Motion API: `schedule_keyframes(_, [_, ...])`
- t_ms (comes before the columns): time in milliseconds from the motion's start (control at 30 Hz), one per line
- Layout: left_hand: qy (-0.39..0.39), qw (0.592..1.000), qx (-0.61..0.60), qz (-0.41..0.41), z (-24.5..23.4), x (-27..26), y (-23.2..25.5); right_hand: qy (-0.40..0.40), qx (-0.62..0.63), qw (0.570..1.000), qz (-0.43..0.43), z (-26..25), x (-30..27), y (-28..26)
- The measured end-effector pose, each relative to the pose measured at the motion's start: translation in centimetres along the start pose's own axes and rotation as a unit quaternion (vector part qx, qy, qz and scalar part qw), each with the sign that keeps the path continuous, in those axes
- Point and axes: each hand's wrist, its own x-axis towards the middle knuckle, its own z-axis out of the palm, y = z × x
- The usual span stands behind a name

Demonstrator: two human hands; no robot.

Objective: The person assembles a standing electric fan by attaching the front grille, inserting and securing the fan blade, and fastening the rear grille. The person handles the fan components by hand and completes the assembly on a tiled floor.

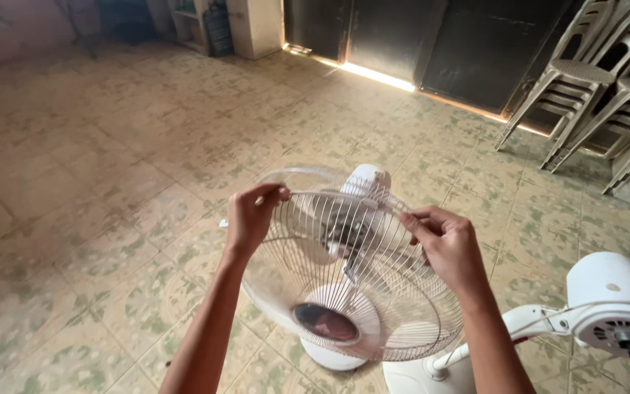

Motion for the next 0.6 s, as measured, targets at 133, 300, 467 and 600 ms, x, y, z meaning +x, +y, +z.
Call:
schedule_keyframes(133, [0.011,0.999,0.027,0.017,-0.1,0.5,-0.1,0.006,0.016,1.000,0.009,1.0,0.9,-0.2])
schedule_keyframes(300, [0.010,0.999,0.020,0.041,-0.2,2.0,-0.8,0.015,-0.002,0.999,0.046,2.2,1.7,-0.3])
schedule_keyframes(467, [0.002,0.998,0.007,0.061,-0.3,3.4,-1.9,0.078,-0.039,0.996,-0.033,3.6,0.4,-0.2])
schedule_keyframes(600, [-0.025,0.996,-0.014,0.083,-0.5,4.3,-2.7,0.130,-0.069,0.985,-0.093,4.8,0.1,-0.8])
